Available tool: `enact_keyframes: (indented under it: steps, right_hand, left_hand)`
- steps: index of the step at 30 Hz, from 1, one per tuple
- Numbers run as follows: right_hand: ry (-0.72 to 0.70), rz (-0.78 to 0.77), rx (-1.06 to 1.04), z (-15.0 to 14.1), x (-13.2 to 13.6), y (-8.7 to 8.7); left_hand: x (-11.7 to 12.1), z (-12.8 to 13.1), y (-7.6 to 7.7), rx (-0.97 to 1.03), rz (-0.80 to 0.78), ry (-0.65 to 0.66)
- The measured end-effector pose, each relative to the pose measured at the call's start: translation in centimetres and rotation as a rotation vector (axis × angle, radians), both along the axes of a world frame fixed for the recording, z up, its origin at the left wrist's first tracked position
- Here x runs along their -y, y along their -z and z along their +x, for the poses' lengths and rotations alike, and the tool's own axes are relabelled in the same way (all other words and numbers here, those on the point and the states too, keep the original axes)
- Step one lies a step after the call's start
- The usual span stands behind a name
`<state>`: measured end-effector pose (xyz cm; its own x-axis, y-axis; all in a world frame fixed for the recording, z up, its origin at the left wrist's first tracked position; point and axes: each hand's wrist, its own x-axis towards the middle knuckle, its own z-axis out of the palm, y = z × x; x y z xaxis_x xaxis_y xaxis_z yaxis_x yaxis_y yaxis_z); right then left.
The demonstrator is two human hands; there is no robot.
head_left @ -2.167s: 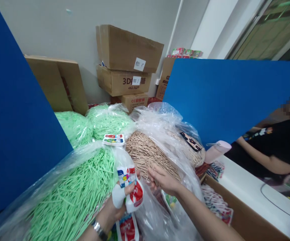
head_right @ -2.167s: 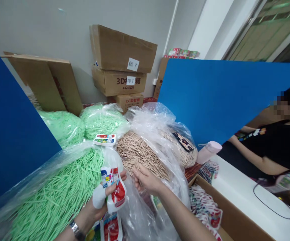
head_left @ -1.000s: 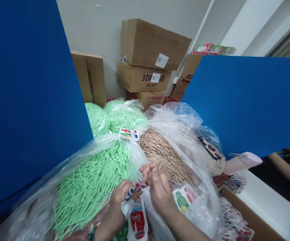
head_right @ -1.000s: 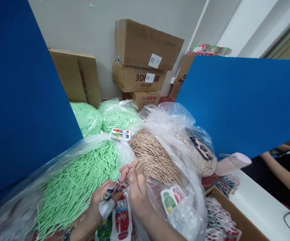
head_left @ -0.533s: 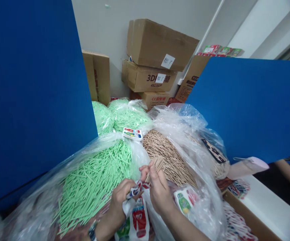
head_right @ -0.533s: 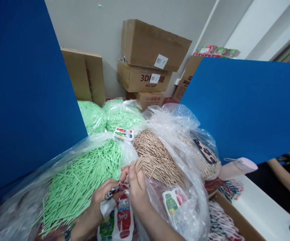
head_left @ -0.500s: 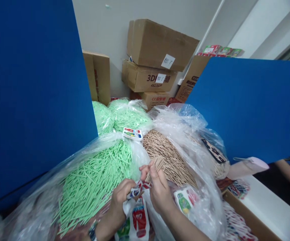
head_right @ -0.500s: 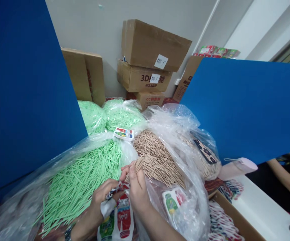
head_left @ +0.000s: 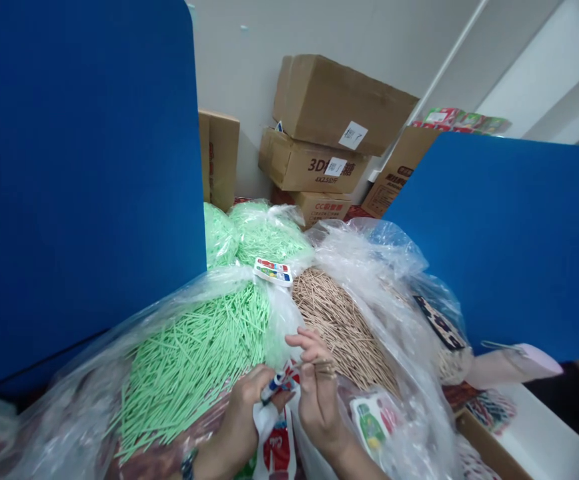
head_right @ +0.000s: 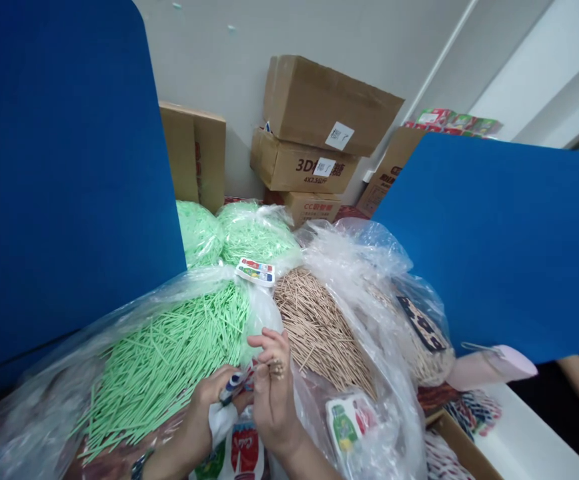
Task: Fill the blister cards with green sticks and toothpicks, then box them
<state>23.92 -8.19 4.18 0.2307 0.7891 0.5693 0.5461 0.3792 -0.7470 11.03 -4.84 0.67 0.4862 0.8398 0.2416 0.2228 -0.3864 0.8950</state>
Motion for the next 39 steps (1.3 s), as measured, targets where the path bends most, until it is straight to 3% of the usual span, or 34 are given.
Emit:
enact_keyframes:
  steps: [9,14,19,24,30,32,36,39]
  right_hand:
    - [0.054,-0.260,-0.295,-0.1,0.1,0.0]
    - [-0.071,-0.391,-0.262,1.0,0.0,0.6]
    - [-0.191,-0.263,-0.166,2.5,-0.1,-0.3]
    - [-0.299,-0.335,0.256,2.7,-0.8,-1.0]
    - [-0.265,-0.252,0.389,3.2,-2.9,-1.2]
    - [-0.294,-0.241,0.449,2.9,-4.1,-2.0]
    - [-0.316,-0.106,0.643,1.0,-6.8,-3.2]
    - [-0.289,0.023,0.785,-0.9,-8.3,-3.3]
  left_hand:
    - [-0.4,-1.2,-0.7,0.028,0.121,0.038]
    - [-0.9,-1.7,-1.6,0.091,0.151,0.058]
    - [-1.5,-1.2,-0.4,0.049,0.019,0.068]
    - [-1.9,-1.1,1.0,0.154,-0.223,0.025]
    - [-3.0,-3.0,0.3,0.310,-0.516,0.026]
    - [-3.5,-3.6,-0.4,0.258,-0.469,-0.001]
    - [-4.7,-4.7,-2.1,0.091,-0.192,-0.048]
    - [-5.7,-6.0,-3.1,-0.038,-0.079,0.000]
